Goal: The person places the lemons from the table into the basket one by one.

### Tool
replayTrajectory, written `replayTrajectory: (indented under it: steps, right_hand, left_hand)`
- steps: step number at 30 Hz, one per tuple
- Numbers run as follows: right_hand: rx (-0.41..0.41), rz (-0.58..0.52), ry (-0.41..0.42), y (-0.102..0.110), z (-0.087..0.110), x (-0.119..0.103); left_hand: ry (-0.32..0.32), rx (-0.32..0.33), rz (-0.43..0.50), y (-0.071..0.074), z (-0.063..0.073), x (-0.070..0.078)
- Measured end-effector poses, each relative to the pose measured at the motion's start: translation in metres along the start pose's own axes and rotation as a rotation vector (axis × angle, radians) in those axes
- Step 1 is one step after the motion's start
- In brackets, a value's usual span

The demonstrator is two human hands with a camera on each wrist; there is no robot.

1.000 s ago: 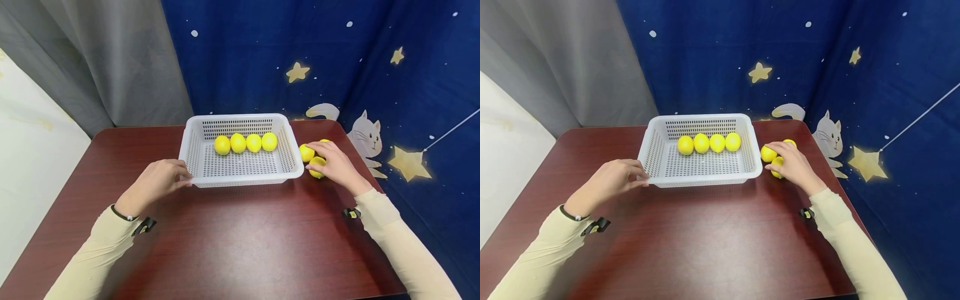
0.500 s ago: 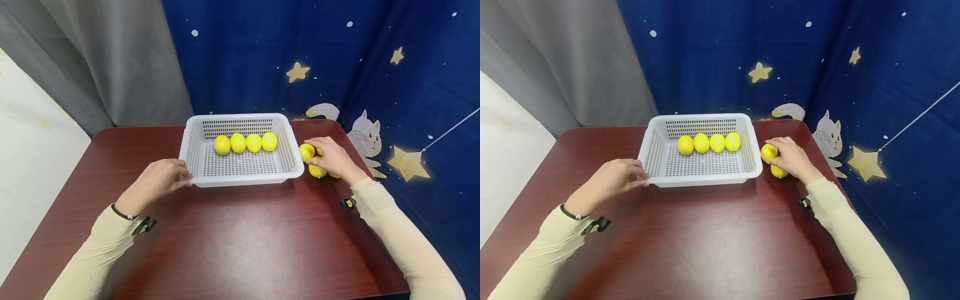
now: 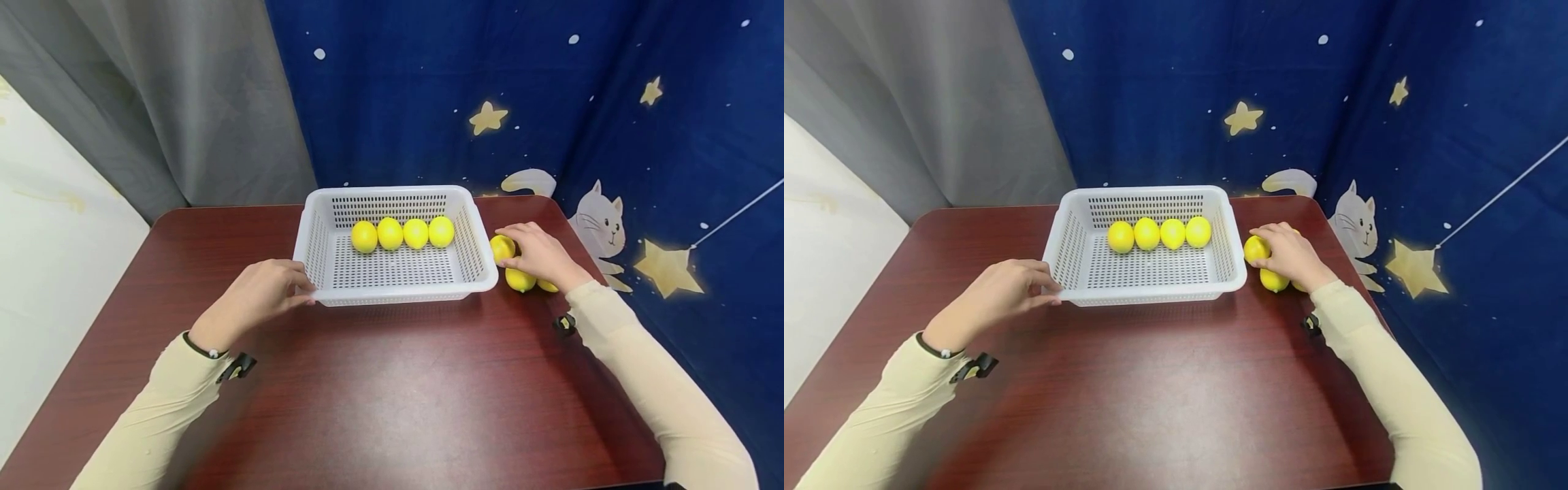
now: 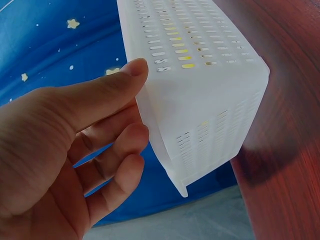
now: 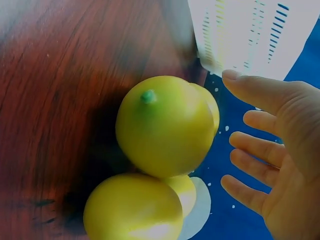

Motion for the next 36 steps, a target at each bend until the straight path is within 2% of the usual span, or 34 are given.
replayTrajectory:
  steps: [23, 36]
  right_hand:
    - [-0.075, 0.087, -0.021, -0.014, -0.022, 0.006]
    - [-0.089, 0.077, -0.059, -0.020, -0.025, 0.010]
  left_hand:
    - [-0.014, 0.004, 0.020, 0.000, 0.000, -0.001]
    - [-0.023, 0.011, 0.014, -0.002, 0.000, -0.003]
Point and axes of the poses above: each hand's wrist, its own z-axis away from the middle knuckle, its own y-axis out of the back of the hand, x = y × z, the point moved 6 cm from there along -z, towards the middle knuckle, and after that the axes turned 3 degrees about -y, right-handed, at the moved point
